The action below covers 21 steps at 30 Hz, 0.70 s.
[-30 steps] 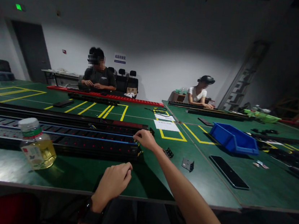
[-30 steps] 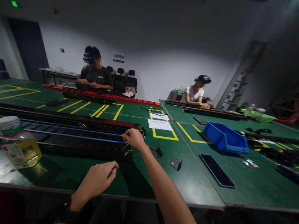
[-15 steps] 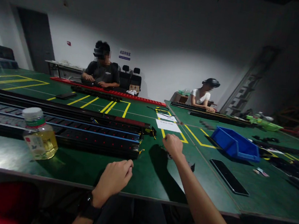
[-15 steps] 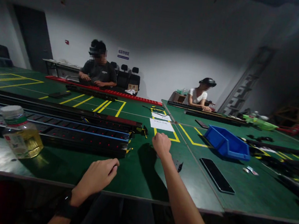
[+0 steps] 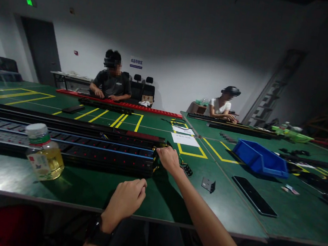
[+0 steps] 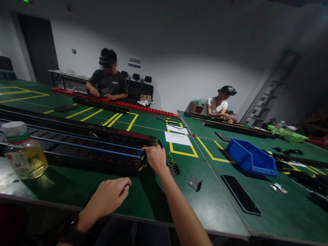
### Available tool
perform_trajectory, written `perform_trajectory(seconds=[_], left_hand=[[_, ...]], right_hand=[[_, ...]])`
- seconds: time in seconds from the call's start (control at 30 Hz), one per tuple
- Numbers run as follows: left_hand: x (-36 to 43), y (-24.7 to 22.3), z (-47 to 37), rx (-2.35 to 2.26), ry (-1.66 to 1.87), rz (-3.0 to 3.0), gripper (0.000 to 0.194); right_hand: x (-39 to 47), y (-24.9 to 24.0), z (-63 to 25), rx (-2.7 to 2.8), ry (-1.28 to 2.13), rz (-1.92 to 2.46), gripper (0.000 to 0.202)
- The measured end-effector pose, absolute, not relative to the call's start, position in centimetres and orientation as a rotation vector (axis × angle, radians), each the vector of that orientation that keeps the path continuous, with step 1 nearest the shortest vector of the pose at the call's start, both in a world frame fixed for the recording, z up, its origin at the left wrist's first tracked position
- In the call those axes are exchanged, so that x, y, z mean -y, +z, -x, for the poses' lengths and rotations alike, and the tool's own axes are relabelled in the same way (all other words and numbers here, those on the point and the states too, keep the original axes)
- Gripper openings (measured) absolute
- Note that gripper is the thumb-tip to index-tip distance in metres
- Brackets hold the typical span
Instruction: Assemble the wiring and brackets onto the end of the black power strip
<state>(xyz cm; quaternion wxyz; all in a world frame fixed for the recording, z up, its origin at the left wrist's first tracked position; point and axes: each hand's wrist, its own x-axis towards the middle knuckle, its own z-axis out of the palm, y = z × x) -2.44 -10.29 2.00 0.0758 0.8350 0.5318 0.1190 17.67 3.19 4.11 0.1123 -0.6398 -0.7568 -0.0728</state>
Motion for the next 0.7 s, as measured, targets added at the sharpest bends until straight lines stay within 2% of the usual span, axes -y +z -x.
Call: perform_trajectory(seconds=[0.23,0.43,0.7], left_hand=[[10.3,1.7,2.5,-1.581,0.391,-2.493,0.018],[10.2,1.7,2.6,-1.567,0.397,-2.499,0.019],[9.8,1.5,2.6,-1.564,0.408,-2.507,0.019]], right_hand=[[-2.6,4.3,-25.4,1.973,-0.269,2.078,0.038],[-1.2,4.6,-32.4,1.801,-0.313,2.232,0.043],[0.5,3.7,-34.9,1.904,-0.211,2.29,0.037]])
